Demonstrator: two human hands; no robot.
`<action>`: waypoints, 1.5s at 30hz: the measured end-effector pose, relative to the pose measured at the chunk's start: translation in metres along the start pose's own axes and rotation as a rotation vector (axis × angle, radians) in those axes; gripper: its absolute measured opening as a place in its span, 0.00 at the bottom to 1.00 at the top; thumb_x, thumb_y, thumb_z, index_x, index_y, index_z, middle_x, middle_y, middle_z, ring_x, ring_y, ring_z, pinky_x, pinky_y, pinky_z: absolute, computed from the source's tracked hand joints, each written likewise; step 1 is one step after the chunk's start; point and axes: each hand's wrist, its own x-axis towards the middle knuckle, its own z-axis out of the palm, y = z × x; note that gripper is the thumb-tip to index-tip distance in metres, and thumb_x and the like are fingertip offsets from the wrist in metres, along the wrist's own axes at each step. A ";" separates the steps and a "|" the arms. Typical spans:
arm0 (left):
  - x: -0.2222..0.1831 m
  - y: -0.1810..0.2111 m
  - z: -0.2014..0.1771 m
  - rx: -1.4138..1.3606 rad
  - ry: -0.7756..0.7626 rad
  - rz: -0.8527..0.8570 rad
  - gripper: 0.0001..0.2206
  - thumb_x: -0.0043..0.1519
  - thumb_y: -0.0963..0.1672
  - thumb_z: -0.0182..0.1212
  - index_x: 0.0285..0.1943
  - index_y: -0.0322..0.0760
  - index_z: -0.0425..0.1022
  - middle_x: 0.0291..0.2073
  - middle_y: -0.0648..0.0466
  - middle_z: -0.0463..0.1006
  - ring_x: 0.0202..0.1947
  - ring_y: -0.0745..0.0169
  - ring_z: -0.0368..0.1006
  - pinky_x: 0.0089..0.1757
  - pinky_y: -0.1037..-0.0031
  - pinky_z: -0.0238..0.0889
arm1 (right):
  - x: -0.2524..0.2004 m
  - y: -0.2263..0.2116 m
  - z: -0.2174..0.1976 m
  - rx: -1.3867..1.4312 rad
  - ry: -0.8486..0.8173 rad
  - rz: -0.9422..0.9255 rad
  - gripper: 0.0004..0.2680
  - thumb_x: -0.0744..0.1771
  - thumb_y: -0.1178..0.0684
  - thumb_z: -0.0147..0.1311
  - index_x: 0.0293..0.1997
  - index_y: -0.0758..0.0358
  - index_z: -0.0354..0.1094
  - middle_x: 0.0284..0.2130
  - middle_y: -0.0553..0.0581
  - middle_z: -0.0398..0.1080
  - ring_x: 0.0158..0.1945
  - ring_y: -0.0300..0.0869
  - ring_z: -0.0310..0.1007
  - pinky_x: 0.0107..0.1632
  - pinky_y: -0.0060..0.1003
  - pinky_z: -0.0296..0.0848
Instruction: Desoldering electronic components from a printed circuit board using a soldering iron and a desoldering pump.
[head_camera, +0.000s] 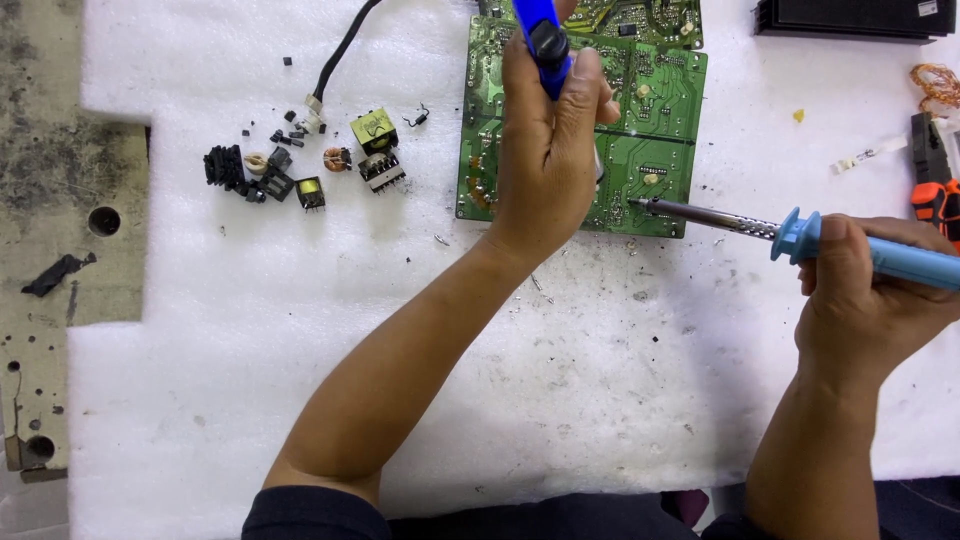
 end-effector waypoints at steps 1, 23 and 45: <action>-0.001 -0.005 0.002 -0.066 0.004 0.024 0.19 0.83 0.49 0.48 0.82 0.49 0.58 0.40 0.57 0.75 0.43 0.63 0.79 0.54 0.67 0.80 | 0.001 0.000 -0.001 -0.006 -0.014 -0.018 0.11 0.83 0.58 0.69 0.53 0.73 0.68 0.38 0.67 0.70 0.32 0.47 0.71 0.32 0.37 0.67; -0.019 -0.012 0.019 -0.174 -0.020 -0.044 0.20 0.82 0.47 0.52 0.83 0.48 0.60 0.52 0.56 0.72 0.46 0.63 0.77 0.57 0.68 0.79 | 0.002 0.020 0.008 0.009 0.174 0.025 0.11 0.80 0.64 0.67 0.47 0.70 0.65 0.36 0.64 0.67 0.31 0.49 0.71 0.32 0.42 0.71; -0.021 -0.012 0.022 -0.192 -0.040 -0.049 0.21 0.82 0.48 0.53 0.84 0.46 0.59 0.52 0.56 0.71 0.48 0.63 0.77 0.58 0.69 0.80 | 0.020 0.042 -0.008 0.042 -0.023 0.089 0.11 0.84 0.60 0.63 0.49 0.70 0.65 0.37 0.64 0.69 0.31 0.44 0.64 0.33 0.35 0.62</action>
